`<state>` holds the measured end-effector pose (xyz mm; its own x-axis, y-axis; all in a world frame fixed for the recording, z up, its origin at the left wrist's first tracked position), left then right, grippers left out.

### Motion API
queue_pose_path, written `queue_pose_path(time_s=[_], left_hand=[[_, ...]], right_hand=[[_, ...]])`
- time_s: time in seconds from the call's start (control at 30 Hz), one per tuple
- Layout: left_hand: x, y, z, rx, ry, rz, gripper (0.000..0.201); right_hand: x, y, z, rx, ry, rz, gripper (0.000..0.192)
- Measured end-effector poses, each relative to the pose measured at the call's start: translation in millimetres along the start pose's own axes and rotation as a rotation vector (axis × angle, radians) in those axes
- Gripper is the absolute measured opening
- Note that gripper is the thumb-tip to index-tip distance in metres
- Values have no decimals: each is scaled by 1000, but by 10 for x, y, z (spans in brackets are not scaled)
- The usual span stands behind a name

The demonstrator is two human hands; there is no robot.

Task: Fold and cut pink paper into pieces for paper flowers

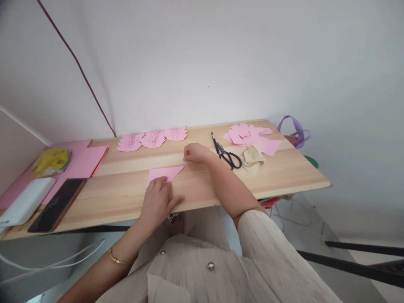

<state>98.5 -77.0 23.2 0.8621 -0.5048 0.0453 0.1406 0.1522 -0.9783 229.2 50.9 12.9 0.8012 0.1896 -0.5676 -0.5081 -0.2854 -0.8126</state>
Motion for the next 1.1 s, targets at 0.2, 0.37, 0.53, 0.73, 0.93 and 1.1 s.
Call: queue_pose_path(time_s=[0.2,0.37,0.53,0.73,0.93,1.1], left_hand=[[25,12,-180,21,0,-6,58],[27,23,-320,21,4,-25,58],[17,44,-368,25,47,-86,53],[-2,28,-377,18,75,-108,54],[3,33,-383,2,120,-98,55],[9,36,-363,-32,160,-70,59]], right_hand=[[-329,-44,-48,119,-116,12,18],[-695,164,-272,-23,-169,-109,12],[-885,455,-431,-58,-228,-133,13],[-854,723,-394,-101,-216,-157,12],[-747,659,-334,-72,-215,-66,11],[-585,546,-243,-34,-156,-48,12]])
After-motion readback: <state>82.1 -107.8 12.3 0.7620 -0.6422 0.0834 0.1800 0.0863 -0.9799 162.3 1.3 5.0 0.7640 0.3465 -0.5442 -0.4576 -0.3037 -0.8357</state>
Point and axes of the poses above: each hand's wrist, its own z-axis towards the middle knuckle, its own y-axis out of the palm, x = y × z, the point moved 10 cm from there along z, towards the middle knuckle, and after that the axes turned 5 degrees about z, right-handed, at the moved point
